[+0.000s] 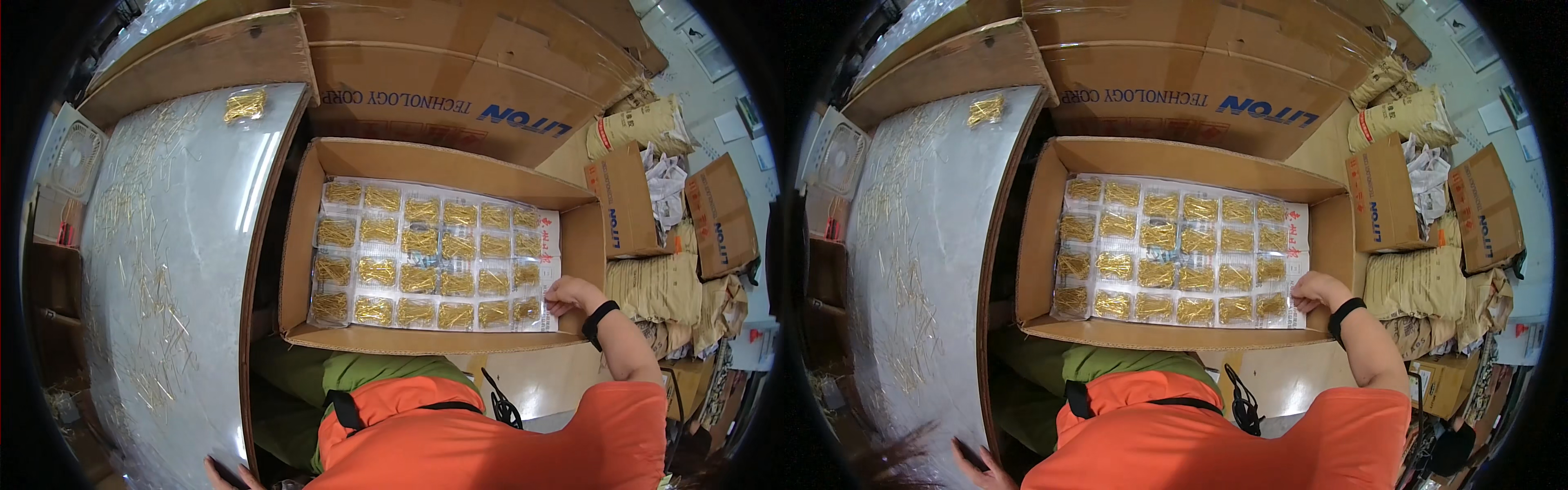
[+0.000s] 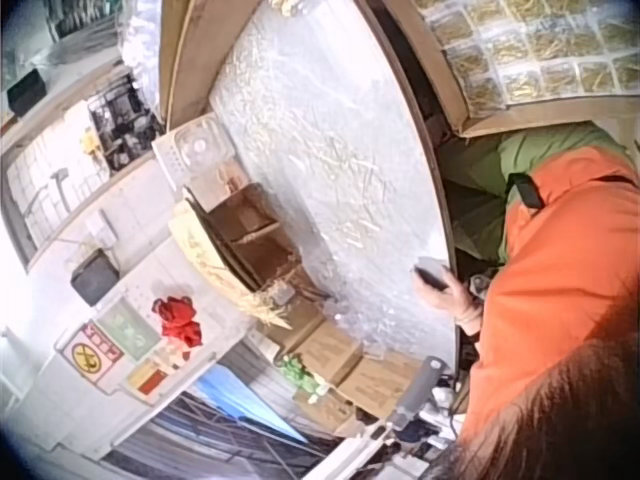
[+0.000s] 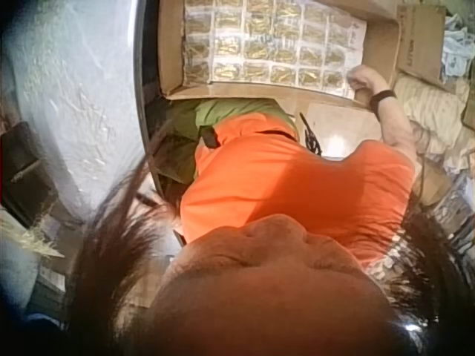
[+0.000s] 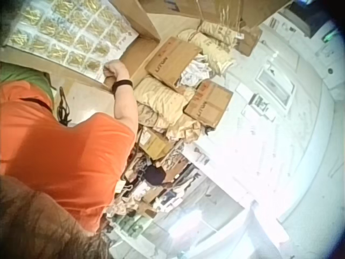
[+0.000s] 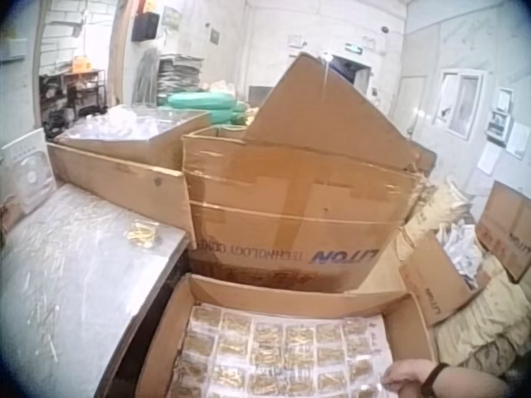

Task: The recorder is counting and packing small gold-colored wire connectors into small plastic bags.

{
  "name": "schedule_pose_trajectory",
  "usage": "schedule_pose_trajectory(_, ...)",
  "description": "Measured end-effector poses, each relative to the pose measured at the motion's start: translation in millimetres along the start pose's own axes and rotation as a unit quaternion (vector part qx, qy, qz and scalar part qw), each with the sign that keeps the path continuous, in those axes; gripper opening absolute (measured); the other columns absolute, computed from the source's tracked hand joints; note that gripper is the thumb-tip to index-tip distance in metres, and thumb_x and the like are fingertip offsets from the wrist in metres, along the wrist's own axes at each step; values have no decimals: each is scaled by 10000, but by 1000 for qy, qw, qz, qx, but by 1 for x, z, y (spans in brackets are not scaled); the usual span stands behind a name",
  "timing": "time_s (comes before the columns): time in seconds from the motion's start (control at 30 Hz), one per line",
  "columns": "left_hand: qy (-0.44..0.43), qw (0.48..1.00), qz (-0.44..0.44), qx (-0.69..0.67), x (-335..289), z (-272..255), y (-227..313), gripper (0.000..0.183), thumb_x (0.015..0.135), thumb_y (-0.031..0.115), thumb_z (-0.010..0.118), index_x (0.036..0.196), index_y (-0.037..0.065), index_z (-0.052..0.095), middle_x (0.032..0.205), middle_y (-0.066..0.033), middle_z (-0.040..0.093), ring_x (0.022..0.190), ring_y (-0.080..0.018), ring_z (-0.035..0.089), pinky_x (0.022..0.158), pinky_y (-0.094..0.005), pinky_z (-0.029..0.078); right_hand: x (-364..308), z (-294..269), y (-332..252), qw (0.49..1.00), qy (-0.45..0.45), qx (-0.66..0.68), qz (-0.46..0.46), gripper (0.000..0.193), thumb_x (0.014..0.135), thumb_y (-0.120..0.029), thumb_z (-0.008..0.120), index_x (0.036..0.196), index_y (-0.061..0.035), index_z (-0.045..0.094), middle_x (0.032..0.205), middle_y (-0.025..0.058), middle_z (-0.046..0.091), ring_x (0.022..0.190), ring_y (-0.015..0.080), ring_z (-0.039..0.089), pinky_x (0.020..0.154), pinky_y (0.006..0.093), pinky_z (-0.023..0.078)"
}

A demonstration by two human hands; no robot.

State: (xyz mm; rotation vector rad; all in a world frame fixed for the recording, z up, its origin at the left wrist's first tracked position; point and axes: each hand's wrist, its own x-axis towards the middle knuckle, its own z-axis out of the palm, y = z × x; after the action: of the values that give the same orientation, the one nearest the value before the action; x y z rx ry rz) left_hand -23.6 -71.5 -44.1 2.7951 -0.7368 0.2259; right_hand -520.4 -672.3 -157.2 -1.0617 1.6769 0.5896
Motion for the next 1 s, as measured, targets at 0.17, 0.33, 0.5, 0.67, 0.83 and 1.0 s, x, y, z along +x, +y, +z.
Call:
schedule_pose_trajectory(0.17,95,972,215,-7,18,13,-28,594,925,291,759,1367,-65,582,1345,-278,617,1237,-455,583,1095,-515,441,21,6,-22,953,243,70,-168,239,998,-45,552,1216,28,617,978,140,697,679,186,671,520,352,532)
schedule_pose_trajectory(0.33,136,970,201,-34,22,13,4,595,921,297,761,1361,-64,587,1340,-281,617,1227,-461,585,1090,-517,444,49,15,-28,935,254,152,-195,292,1023,-33,535,1314,-38,539,953,71,592,675,153,576,537,321,517)
schedule_pose_trajectory(0.5,247,829,500,-46,54,33,-50,602,919,301,763,1365,-62,584,1343,-277,617,1234,-459,582,1097,-517,438,49,15,-30,944,214,207,-140,304,1037,-41,517,1340,-51,504,911,53,557,663,145,549,530,332,519)
schedule_pose_trajectory(0.67,167,936,311,-6,40,16,2,504,964,297,712,1338,-28,626,1147,-239,681,1021,-411,651,923,-485,516,81,-1,0,945,290,67,-134,338,986,-75,593,1318,-16,567,1172,170,645,799,306,672,694,423,573)
schedule_pose_trajectory(0.83,47,997,-26,-64,15,-1,40,626,937,351,755,1391,-33,560,1285,-298,652,1125,-376,678,977,-423,559,50,22,-52,772,511,-58,-373,296,922,-78,649,1203,12,655,1145,209,672,1015,355,689,915,410,550)
schedule_pose_trajectory(1.0,85,987,-39,-127,4,7,36,635,829,102,712,1411,-62,521,1411,-250,562,1328,-420,518,1147,-457,386,-83,112,-225,735,316,-36,-600,227,937,-34,635,1161,1,653,1134,180,648,1001,330,669,891,366,537)
